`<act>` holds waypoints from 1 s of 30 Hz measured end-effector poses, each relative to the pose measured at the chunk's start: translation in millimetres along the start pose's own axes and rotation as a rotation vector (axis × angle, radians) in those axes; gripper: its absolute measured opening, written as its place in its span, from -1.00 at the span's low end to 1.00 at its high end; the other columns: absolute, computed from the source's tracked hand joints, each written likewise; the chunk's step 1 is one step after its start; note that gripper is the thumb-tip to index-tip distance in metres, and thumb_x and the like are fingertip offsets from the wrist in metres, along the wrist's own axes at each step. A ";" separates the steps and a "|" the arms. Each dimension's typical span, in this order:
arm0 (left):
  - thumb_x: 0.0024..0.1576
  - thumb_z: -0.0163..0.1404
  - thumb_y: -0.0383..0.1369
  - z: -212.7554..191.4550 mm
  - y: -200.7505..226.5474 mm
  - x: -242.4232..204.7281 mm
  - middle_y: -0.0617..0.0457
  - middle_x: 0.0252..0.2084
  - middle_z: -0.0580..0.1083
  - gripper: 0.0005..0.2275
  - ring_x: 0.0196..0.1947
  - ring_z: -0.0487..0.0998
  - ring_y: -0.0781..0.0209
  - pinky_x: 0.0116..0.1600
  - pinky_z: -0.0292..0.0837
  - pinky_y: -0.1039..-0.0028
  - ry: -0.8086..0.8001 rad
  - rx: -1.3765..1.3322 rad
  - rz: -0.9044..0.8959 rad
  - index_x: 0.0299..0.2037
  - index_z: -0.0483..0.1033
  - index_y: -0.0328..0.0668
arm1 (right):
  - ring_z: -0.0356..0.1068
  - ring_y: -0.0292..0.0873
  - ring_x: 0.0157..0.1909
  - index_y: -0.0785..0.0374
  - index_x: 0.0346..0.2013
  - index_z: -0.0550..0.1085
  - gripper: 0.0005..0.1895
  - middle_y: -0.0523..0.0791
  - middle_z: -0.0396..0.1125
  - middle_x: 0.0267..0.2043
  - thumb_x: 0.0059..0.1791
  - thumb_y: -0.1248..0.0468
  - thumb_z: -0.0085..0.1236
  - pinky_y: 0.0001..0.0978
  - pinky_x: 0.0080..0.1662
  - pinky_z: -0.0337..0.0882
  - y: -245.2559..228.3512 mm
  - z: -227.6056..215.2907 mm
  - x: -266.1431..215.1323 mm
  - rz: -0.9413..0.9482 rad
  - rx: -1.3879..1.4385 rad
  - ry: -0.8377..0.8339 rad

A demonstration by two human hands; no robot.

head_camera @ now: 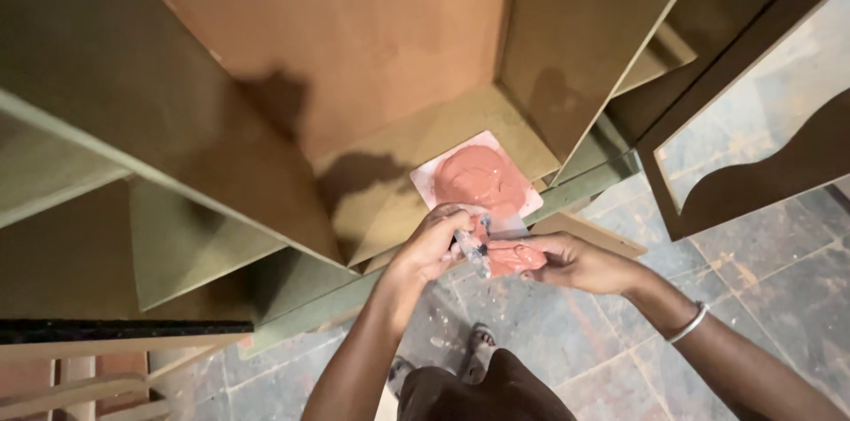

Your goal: The person uses a small putty knife to scoop pink filler from a container and applies it to the edges and corners of a wooden cabinet. They repeatedly smooth the filler along the frame and shelves.

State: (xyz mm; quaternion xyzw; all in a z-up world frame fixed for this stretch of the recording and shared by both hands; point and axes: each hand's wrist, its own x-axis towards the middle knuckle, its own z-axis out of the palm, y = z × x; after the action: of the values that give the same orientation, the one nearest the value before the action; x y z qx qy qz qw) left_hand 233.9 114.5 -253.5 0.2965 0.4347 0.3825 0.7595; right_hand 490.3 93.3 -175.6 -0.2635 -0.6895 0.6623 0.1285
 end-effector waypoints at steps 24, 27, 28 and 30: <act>0.14 -0.13 -0.43 -98.2 -118.9 34.9 0.15 -0.56 0.38 -0.88 -0.67 0.27 0.40 -0.59 0.09 0.58 0.441 -0.255 0.013 -0.32 0.48 -0.23 | -0.40 0.13 0.62 0.15 0.52 0.02 -0.06 -0.02 -0.35 0.63 0.02 -0.31 -0.06 0.49 0.39 -0.32 304.7 -61.3 126.7 0.660 -1.401 0.451; 0.11 -0.13 -0.44 -88.2 -101.7 39.0 0.12 -0.54 0.41 -0.85 -0.68 0.28 0.39 -0.61 0.09 0.59 0.277 -0.237 0.048 -0.21 0.49 -0.27 | -0.26 0.09 0.62 -0.02 0.52 0.07 -0.13 -0.01 -0.26 0.60 -0.02 -0.10 0.13 0.12 0.49 -0.11 239.8 -81.6 99.9 0.510 -0.866 0.482; 0.09 -0.13 -0.43 -80.3 -94.3 37.6 0.13 -0.53 0.42 -0.78 -0.68 0.27 0.42 -0.61 0.08 0.62 0.219 -0.242 0.032 -0.14 0.53 -0.28 | -0.20 0.06 0.62 -0.09 0.53 0.10 -0.12 -0.01 -0.21 0.59 -0.05 -0.01 0.21 -0.05 0.53 -0.03 213.5 -83.8 89.8 0.403 -0.636 0.500; 0.09 -0.12 -0.44 -61.2 -78.9 37.0 0.15 -0.51 0.42 -0.71 -0.66 0.28 0.45 -0.59 0.09 0.64 0.110 -0.278 -0.010 -0.02 0.54 -0.31 | -0.30 0.08 0.62 -0.04 0.51 0.01 -0.05 -0.01 -0.32 0.61 -0.10 0.22 0.27 -0.12 0.48 -0.12 153.9 -77.4 67.5 0.132 -0.414 0.387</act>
State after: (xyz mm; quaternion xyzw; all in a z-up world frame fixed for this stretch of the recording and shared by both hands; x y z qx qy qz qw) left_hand 217.3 110.8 -358.6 0.1649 0.4200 0.4511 0.7700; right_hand 504.8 192.3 -331.2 -0.4500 -0.7540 0.4517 0.1577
